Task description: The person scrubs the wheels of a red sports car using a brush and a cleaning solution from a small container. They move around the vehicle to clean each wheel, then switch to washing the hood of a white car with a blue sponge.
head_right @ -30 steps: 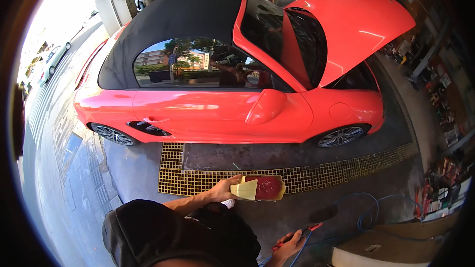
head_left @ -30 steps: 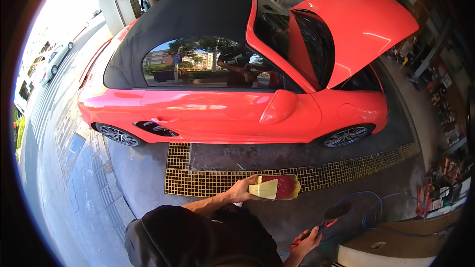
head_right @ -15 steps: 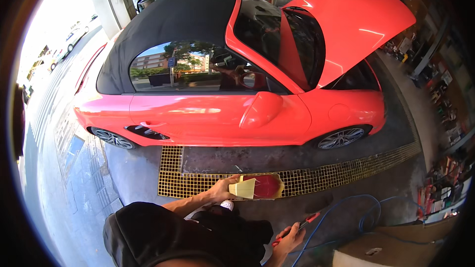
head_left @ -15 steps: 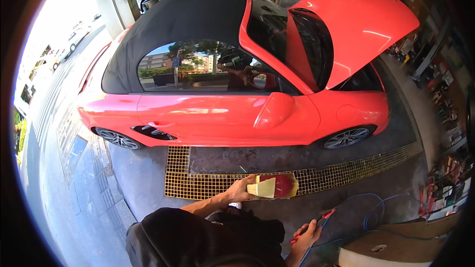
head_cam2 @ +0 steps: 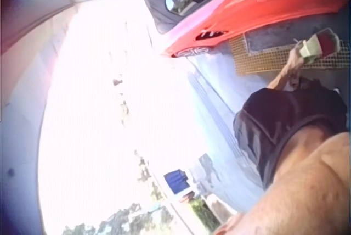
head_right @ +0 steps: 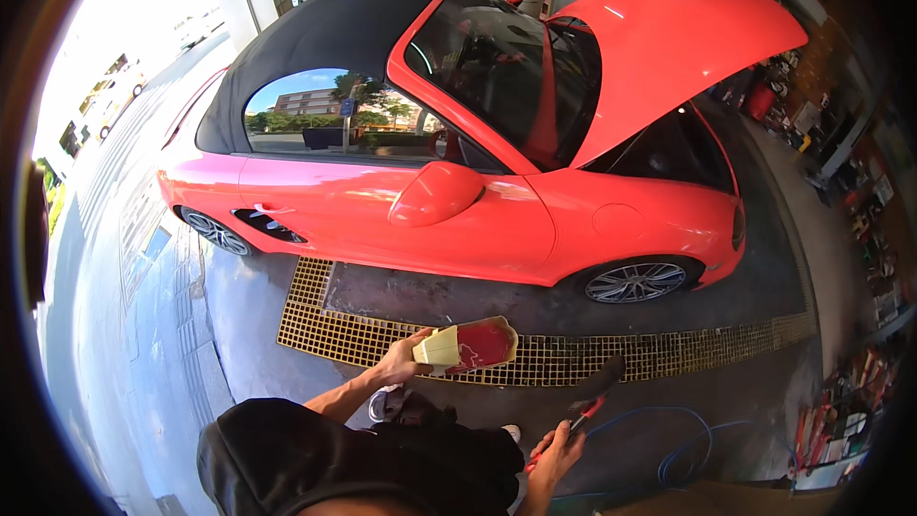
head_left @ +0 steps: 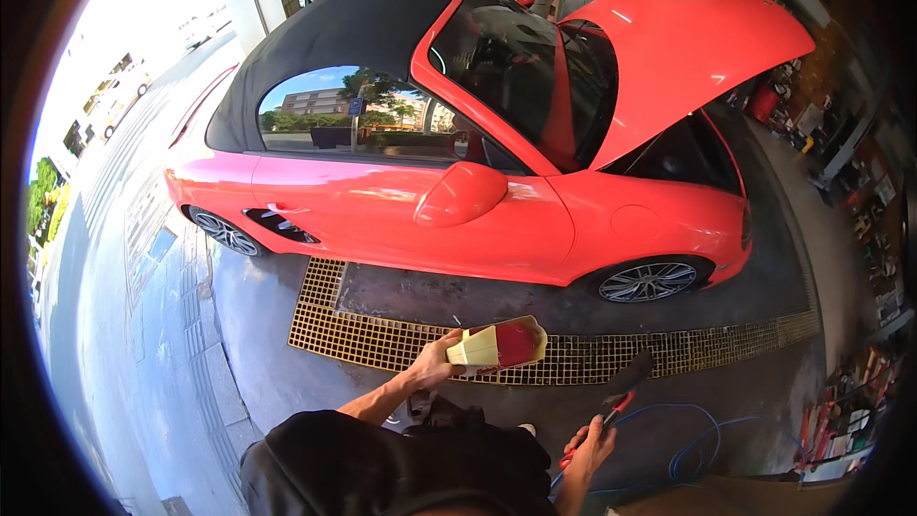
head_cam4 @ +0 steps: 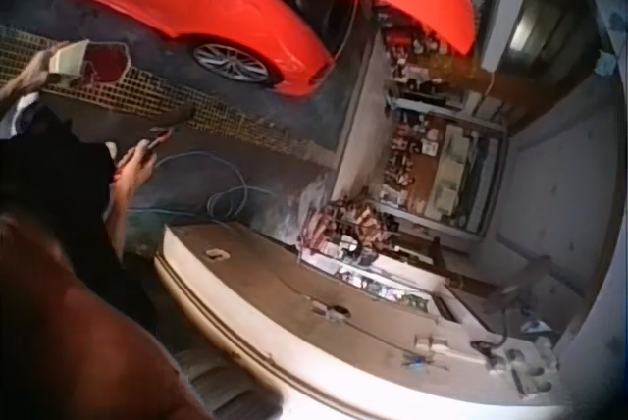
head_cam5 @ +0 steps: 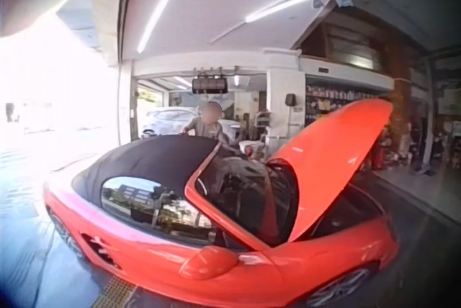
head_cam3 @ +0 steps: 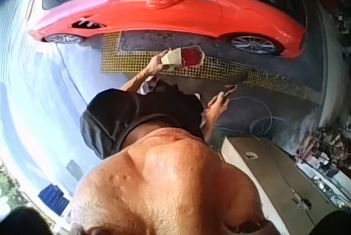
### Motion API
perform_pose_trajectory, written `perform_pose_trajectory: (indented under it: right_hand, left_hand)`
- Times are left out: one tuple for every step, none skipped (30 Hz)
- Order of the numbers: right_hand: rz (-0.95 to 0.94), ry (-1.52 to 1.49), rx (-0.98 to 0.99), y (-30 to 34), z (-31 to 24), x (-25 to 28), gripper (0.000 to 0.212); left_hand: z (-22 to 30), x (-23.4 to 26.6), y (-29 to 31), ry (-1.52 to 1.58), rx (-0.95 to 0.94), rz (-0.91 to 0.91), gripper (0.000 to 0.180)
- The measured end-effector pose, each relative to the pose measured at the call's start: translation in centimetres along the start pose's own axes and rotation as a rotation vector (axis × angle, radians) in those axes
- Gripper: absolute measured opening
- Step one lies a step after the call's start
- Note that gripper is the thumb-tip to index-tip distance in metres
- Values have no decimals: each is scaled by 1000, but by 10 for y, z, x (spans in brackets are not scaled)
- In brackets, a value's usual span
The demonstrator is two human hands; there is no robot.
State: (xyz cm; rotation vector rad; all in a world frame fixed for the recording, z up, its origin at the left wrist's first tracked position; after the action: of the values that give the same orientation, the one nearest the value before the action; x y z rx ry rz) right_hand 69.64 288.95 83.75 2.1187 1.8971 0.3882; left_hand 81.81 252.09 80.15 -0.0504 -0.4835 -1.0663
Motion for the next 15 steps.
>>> perform_pose_trajectory:
  right_hand:
    - [-12,-5,-34,-15,-12,10,27]
    - [-29,6,-32,-30,-21,20,26]
    - [-47,20,-27,-46,-30,29,26]
    - [-62,34,-22,-62,-39,38,26]
    - [-61,53,-35,-78,-47,44,26]
    - [-77,58,-32,-92,-54,46,26]
    - [-90,64,-28,-104,-61,49,26]
    - [-102,68,-24,-114,-66,50,26]
    - [-107,73,-26,-123,-70,49,25]
    - [-112,78,-29,-132,-73,47,24]
    - [-117,82,-31,-140,-74,44,23]
    - [-123,90,-29,-147,-74,41,23]
    - [-129,98,-26,-155,-72,38,23]
    - [-136,106,-24,-162,-70,34,22]
    - [-135,115,-37,-166,-73,30,22]
  left_hand:
    - [3,-14,1,50,24,28,74]
    - [9,-28,4,24,29,53,78]
    - [19,-39,8,42,43,80,80]
    - [28,-51,9,60,56,105,82]
    - [31,-66,7,106,79,107,83]
    - [34,-79,5,150,103,111,83]
    - [38,-91,2,193,125,114,84]
    - [43,-104,1,236,133,101,82]
    - [46,-112,-2,177,107,121,79]
    - [46,-120,-6,117,80,140,75]
    - [42,-133,-16,112,35,101,68]
    - [46,-142,-24,142,66,93,63]
    - [48,-148,-32,122,41,89,60]
    - [47,-156,-38,102,17,84,58]
    - [48,-165,-47,110,13,71,57]
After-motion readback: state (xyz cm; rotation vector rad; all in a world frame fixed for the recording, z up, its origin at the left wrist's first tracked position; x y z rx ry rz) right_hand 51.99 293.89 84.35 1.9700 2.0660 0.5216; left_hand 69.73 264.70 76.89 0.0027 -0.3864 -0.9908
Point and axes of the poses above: each hand's wrist, its own y-axis away from the middle knuckle, its own x-axis out of the back of the hand, z = x × y, the point moved 8 cm from there along -y, towards the middle knuckle, and after that the axes turned 6 degrees about z, right-handed, at the moved point
